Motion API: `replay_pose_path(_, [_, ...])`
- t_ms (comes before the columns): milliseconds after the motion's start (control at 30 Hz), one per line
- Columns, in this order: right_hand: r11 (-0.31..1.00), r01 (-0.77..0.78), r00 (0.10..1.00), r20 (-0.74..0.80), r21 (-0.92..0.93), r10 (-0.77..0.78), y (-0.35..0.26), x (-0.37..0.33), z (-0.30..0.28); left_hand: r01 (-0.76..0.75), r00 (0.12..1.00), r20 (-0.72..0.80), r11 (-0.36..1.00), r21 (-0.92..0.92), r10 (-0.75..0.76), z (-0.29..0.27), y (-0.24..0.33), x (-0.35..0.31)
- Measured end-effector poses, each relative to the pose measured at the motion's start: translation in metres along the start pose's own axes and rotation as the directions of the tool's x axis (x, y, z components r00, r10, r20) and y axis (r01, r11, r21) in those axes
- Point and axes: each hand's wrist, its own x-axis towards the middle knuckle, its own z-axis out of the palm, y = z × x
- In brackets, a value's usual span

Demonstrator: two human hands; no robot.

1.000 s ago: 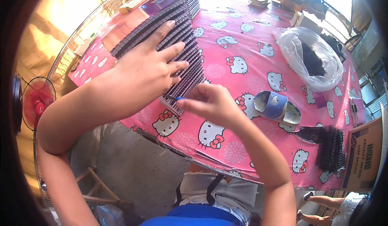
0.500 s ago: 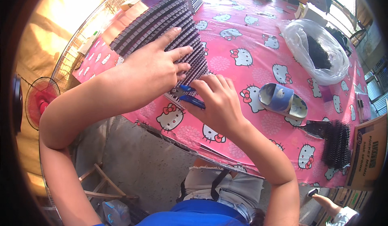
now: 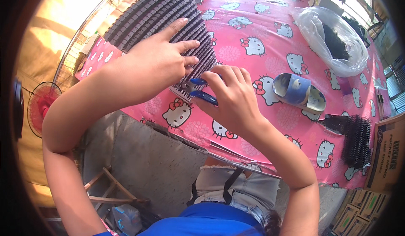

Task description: The person aligns a stack of notebooks and uses pliers to cut or crimp the wire-coil binding at the edges.

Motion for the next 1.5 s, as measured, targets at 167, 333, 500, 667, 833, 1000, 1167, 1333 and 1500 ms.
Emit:
replay_pose_path(167, [0.569, -0.72, 0.671, 0.607, 0.396, 0.427, 0.01, 0.027, -0.006, 0.0, 1.0, 0.026, 1.0, -0.011, 0.0, -0.002, 0.001, -0.001])
replay_pose_path(333, [0.516, -0.767, 0.609, 0.686, 0.381, 0.399, 0.017, 0.014, -0.004, 0.02, 0.995, -0.095, 0.999, -0.046, -0.025, 0.003, 0.011, 0.005])
replay_pose_path(500, [0.991, -0.08, 0.997, 0.012, 0.11, 0.08, 0.012, -0.012, 0.007, -0.023, 0.998, -0.055, 0.983, -0.182, 0.013, 0.008, 0.001, 0.01])
replay_pose_path(667, [0.957, -0.221, 0.963, 0.196, 0.186, 0.184, 0.015, 0.006, 0.006, -0.01, 0.981, -0.194, 0.991, -0.136, -0.016, 0.015, 0.001, 0.007])
replay_pose_path(833, [0.269, -0.902, 0.426, 0.795, 0.338, 0.431, 0.019, 0.019, -0.006, 0.003, 0.974, -0.226, 0.996, -0.093, -0.024, 0.02, 0.008, 0.012])
replay_pose_path(1000, [0.926, -0.275, 0.946, 0.247, 0.259, 0.212, 0.006, -0.007, 0.002, -0.054, 0.99, -0.134, 0.998, -0.042, 0.048, 0.012, 0.011, 0.012])
replay_pose_path(1167, [1.0, -0.017, 1.0, 0.008, 0.024, 0.017, 0.009, -0.011, 0.02, -0.101, 0.988, -0.116, 0.995, 0.002, 0.1, -0.002, 0.006, 0.003])
replay_pose_path(1333, [1.0, -0.023, 0.998, 0.054, 0.02, 0.022, 0.01, -0.01, 0.013, -0.108, 0.992, 0.066, 0.993, -0.041, 0.111, -0.018, 0.008, -0.001])
replay_pose_path(1500, [0.995, 0.048, 0.999, -0.01, -0.093, -0.049, 0.012, -0.012, 0.011, -0.125, 0.992, 0.014, 0.987, -0.103, 0.127, -0.017, 0.005, -0.002])
